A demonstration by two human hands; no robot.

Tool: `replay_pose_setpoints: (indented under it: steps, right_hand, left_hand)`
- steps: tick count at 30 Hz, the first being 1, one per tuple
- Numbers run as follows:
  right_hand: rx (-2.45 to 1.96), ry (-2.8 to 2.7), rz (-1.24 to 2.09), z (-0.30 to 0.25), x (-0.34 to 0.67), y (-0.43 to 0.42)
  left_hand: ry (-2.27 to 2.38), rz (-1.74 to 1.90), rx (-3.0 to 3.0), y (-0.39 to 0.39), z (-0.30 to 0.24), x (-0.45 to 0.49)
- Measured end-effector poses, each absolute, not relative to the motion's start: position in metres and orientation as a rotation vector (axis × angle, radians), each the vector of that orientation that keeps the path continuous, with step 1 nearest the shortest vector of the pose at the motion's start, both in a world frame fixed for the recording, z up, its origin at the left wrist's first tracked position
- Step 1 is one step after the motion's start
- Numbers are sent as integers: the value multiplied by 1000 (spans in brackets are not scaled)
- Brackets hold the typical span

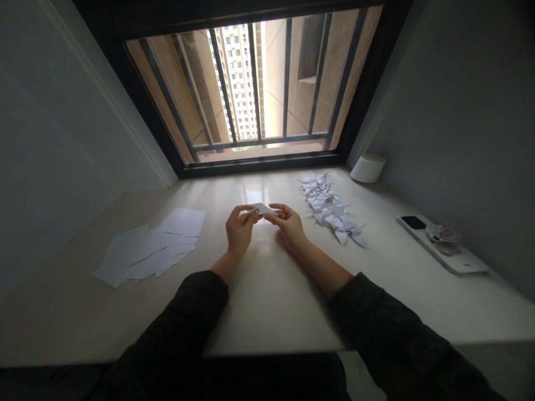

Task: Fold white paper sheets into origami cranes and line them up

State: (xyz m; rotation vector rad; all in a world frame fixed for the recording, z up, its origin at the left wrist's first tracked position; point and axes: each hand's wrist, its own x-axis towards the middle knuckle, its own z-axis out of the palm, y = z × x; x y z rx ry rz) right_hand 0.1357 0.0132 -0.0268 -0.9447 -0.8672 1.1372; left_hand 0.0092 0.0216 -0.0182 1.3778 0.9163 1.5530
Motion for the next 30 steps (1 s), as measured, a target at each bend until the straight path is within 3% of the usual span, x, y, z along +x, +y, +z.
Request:
replay_pose_setpoints:
  steps: [13, 30]
  right_hand:
    - [-961, -953, 1334, -31, 147, 18]
    - [-906, -1168, 1189, -29, 146, 17]
  left_hand:
    - [974, 1599, 1314, 28, -20, 5]
    - [1019, 1576, 1540, 27, -22, 2]
